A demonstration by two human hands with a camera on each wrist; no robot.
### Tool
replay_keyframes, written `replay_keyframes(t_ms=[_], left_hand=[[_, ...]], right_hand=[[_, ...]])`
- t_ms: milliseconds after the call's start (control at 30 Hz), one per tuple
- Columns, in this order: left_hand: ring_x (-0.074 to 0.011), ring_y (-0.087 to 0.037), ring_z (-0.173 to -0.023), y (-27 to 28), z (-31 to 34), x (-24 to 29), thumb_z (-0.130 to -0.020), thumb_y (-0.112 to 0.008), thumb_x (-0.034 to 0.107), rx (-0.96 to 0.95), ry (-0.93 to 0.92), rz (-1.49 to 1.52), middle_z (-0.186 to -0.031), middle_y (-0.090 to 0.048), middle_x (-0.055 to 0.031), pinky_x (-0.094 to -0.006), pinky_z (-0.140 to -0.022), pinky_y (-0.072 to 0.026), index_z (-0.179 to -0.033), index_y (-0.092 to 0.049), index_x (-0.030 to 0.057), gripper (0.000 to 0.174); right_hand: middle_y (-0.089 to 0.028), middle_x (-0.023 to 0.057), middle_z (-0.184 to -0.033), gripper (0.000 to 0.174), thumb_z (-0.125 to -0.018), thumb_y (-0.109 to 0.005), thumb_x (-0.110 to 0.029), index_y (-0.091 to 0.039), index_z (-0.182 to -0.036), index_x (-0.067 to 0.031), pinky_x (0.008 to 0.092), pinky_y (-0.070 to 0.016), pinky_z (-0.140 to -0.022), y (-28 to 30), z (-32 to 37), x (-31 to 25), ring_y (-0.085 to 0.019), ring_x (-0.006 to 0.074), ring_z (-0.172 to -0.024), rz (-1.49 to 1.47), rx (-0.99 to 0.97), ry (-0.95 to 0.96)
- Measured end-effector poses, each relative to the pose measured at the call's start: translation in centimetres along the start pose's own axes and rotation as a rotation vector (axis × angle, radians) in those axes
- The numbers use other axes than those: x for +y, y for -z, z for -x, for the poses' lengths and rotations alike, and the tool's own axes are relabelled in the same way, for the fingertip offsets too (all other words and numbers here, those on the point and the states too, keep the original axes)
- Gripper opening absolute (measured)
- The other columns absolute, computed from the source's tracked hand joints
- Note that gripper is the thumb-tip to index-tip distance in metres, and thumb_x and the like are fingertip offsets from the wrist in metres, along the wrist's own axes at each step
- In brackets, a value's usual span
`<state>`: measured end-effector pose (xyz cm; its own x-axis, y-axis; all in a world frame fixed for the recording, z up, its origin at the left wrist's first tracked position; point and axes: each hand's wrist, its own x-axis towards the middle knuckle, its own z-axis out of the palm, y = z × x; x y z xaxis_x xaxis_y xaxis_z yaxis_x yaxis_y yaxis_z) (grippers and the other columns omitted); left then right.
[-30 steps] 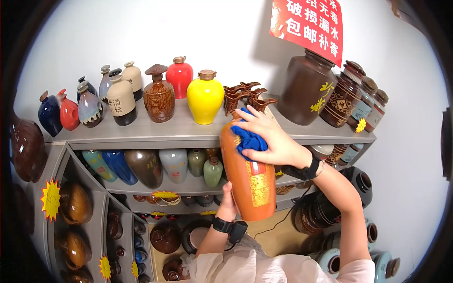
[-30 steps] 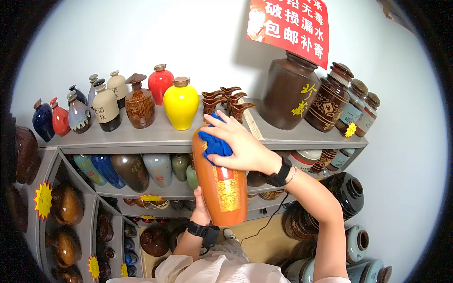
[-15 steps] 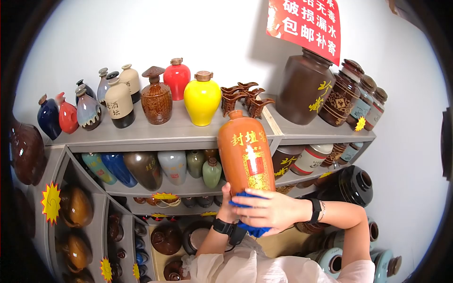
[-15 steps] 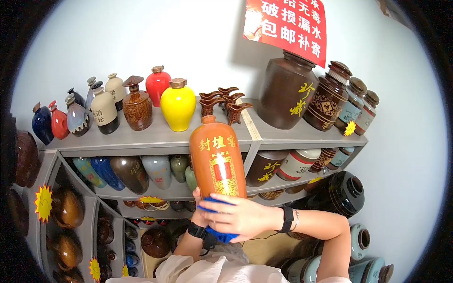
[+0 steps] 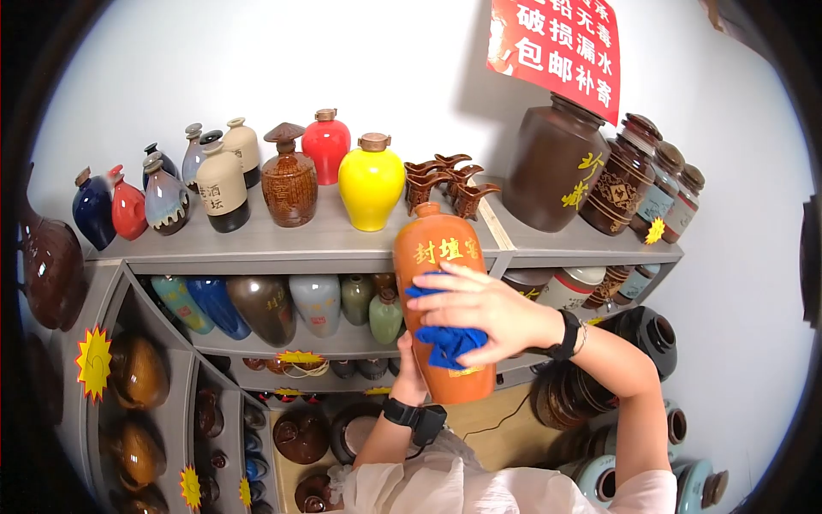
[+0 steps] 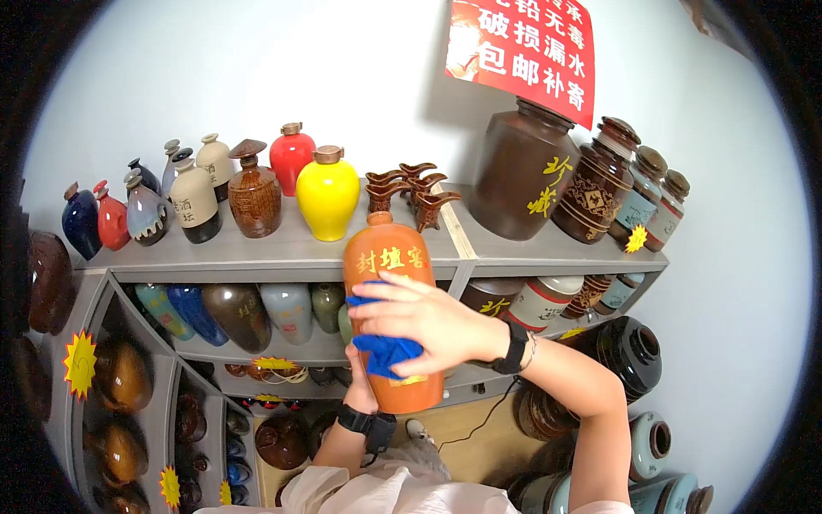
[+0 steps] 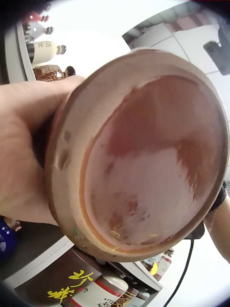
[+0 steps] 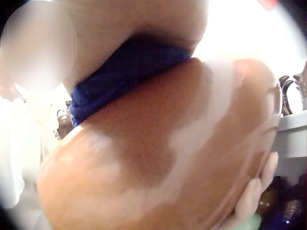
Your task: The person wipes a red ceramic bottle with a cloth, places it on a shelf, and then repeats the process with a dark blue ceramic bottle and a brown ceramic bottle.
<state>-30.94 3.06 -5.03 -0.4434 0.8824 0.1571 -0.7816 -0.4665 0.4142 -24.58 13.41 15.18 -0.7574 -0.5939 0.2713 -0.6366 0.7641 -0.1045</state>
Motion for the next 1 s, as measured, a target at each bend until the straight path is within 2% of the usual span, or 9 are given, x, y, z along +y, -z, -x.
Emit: replay_keyframes(t_ms=[233, 300, 400, 433, 533, 567, 667, 800, 1000], left_hand=[[-0.0247, -0.052, -0.116, 0.8, -0.2, -0.3, -0.079, -0.053, 0.066, -0.003, -0.018, 0.017, -0.132, -0.048, -0.0119, -0.0404, -0.096, -0.0452, -0.139, -0.032, 0.0053, 0.088], [-0.0243, -0.053, -0.115, 0.8, -0.2, -0.5, -0.079, -0.053, 0.066, -0.011, -0.035, 0.029, -0.131, -0.049, -0.0115, -0.0405, -0.095, -0.046, -0.138, -0.033, 0.0054, 0.087], [-0.0252, -0.056, -0.111, 0.7, -0.2, -0.7, -0.077, -0.053, 0.069, 0.0, -0.041, 0.049, -0.128, -0.052, -0.0109, -0.0409, -0.093, -0.0483, -0.135, -0.037, 0.0065, 0.086], [-0.0257, -0.057, -0.11, 0.7, -0.2, -0.7, -0.077, -0.052, 0.07, 0.007, -0.042, 0.056, -0.127, -0.053, -0.0107, -0.0411, -0.092, -0.0493, -0.134, -0.039, 0.007, 0.086], [-0.0258, -0.057, -0.11, 0.5, -0.1, -0.4, -0.078, -0.051, 0.07, 0.01, -0.038, 0.054, -0.127, -0.054, -0.0108, -0.0417, -0.092, -0.0489, -0.134, -0.039, 0.0072, 0.085], [-0.0254, -0.056, -0.111, 0.7, -0.1, -0.5, -0.078, -0.052, 0.069, 0.004, -0.029, 0.063, -0.127, -0.053, -0.0112, -0.0413, -0.092, -0.0486, -0.134, -0.038, 0.0061, 0.086], [-0.0248, -0.055, -0.112, 0.7, 0.0, -0.6, -0.078, -0.054, 0.066, 0.001, -0.013, 0.047, -0.129, -0.051, -0.0121, -0.0406, -0.093, -0.0477, -0.136, -0.035, 0.0038, 0.087], [-0.0257, -0.054, -0.113, -1.2, 0.9, -0.2, -0.078, -0.055, 0.065, 0.013, -0.041, -0.06, -0.129, -0.051, -0.0128, -0.0416, -0.094, -0.0474, -0.136, -0.035, 0.0034, 0.087], [-0.0267, -0.054, -0.114, -1.3, 0.9, -1.1, -0.08, -0.052, 0.065, 0.059, 0.029, 0.02, -0.131, -0.048, -0.0137, -0.0418, -0.094, -0.0476, -0.137, -0.035, 0.0053, 0.085]], right_hand=[[-0.058, 0.0134, -0.118, 0.043, -0.07, -0.067, -0.03, -0.06, -0.104, -0.0039, 0.0472, -0.0296, -0.107, 1.8, -3.6, 2.6, -0.041, 0.0344, -0.126, 0.13, 0.107, -0.114], [-0.06, 0.0146, -0.111, 0.042, -0.07, -0.066, -0.032, -0.061, -0.101, -0.0028, 0.0449, -0.0355, -0.103, 1.7, -4.5, 3.4, -0.047, 0.0345, -0.119, 0.206, 0.121, -0.113], [-0.058, 0.0157, -0.109, 0.045, -0.071, -0.065, -0.03, -0.057, -0.105, -0.0023, 0.0415, -0.0407, -0.097, 2.8, -6.0, 3.8, -0.052, 0.0341, -0.11, 0.088, -0.051, -0.393], [-0.058, 0.0167, -0.103, 0.043, -0.072, -0.064, -0.031, -0.057, -0.103, -0.001, 0.0392, -0.0442, -0.09, 2.3, -6.0, 4.8, -0.054, 0.0336, -0.1, 0.093, 0.013, -0.363], [-0.058, 0.0169, -0.102, 0.043, -0.074, -0.062, -0.032, -0.058, -0.103, -0.0003, 0.0395, -0.0441, -0.09, 2.2, -6.2, 5.2, -0.055, 0.0338, -0.099, 0.079, 0.015, -0.41], [-0.057, 0.018, -0.111, 0.046, -0.075, -0.063, -0.034, -0.057, -0.107, -0.0003, 0.04, -0.0429, -0.094, 2.4, -6.1, 5.1, -0.053, 0.0348, -0.107, 0.077, -0.028, -0.403], [-0.059, 0.0169, -0.105, 0.049, -0.073, -0.063, -0.036, -0.059, -0.107, -0.0008, 0.0422, -0.0417, -0.093, 1.9, -5.0, 4.6, -0.054, 0.034, -0.104, 0.178, 0.108, -0.221], [-0.052, 0.0181, -0.125, 0.051, -0.073, -0.064, -0.037, -0.058, -0.11, -0.0029, 0.048, -0.0321, -0.105, 1.6, -3.4, 3.3, -0.042, 0.0396, -0.122, 0.333, 0.086, -0.212], [-0.046, 0.0164, -0.134, 0.053, -0.07, -0.065, -0.035, -0.059, -0.113, -0.003, 0.0523, -0.0203, -0.111, 0.5, -1.7, -0.2, -0.029, 0.0366, -0.135, 0.278, -0.091, -0.172]])
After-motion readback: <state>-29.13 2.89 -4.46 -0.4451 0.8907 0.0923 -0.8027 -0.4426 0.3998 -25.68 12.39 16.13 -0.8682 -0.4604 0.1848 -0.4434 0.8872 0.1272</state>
